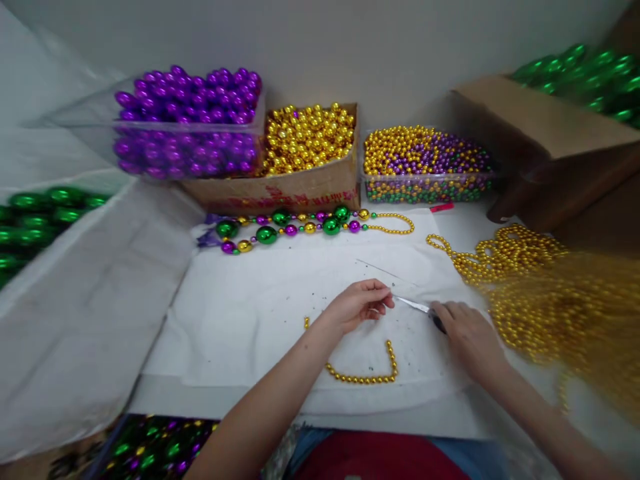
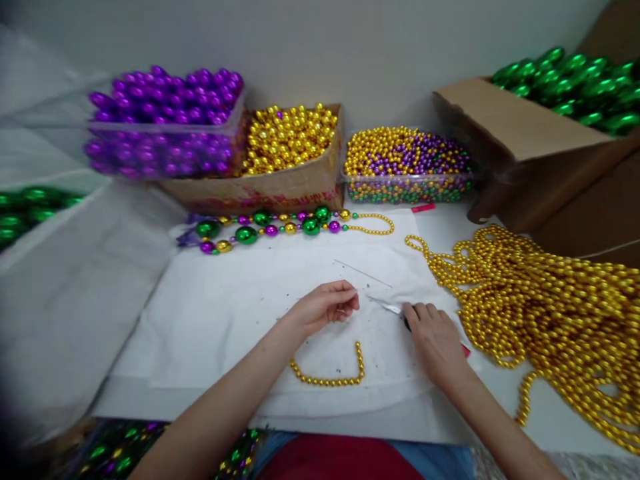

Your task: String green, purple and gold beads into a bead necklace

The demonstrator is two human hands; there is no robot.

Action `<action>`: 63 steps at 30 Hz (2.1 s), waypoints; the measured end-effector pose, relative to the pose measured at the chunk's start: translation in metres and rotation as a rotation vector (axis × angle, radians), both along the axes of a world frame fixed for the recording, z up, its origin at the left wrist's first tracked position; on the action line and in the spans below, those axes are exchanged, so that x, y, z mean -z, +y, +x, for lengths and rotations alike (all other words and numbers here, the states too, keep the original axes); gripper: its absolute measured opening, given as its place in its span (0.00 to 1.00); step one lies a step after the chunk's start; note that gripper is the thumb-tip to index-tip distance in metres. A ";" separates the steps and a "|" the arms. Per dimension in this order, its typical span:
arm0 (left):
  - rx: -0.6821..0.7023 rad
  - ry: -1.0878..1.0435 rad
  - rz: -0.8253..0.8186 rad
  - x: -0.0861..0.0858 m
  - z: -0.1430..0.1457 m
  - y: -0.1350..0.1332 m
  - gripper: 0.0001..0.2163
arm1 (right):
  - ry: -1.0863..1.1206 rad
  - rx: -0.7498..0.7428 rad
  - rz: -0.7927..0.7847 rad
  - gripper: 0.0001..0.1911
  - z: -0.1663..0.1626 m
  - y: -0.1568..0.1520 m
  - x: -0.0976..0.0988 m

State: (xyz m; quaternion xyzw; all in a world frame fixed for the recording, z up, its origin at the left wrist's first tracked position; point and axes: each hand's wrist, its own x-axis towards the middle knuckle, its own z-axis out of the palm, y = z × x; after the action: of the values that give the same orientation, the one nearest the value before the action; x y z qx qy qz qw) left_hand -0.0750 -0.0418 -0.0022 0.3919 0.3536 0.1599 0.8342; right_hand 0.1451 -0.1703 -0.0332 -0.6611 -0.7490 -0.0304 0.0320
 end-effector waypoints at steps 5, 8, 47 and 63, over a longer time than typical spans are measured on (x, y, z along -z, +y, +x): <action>-0.017 -0.071 -0.009 -0.012 -0.015 0.037 0.09 | 0.032 0.044 -0.068 0.19 0.016 -0.011 -0.004; 0.054 -0.057 0.079 -0.023 -0.021 0.062 0.08 | 0.360 0.083 -0.129 0.17 0.032 -0.023 -0.008; 0.023 0.034 0.578 -0.079 -0.035 0.081 0.04 | 0.608 -0.034 -0.312 0.15 -0.039 0.047 -0.018; -0.057 -0.039 0.925 -0.171 -0.060 0.009 0.04 | 0.264 -0.019 -0.364 0.13 -0.019 0.067 -0.046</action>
State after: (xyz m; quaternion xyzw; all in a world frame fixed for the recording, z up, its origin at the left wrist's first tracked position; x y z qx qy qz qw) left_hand -0.1353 -0.0329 0.1690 0.7099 0.2401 0.3310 0.5735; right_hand 0.1261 -0.1035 0.0127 -0.6471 -0.7377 0.1924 0.0099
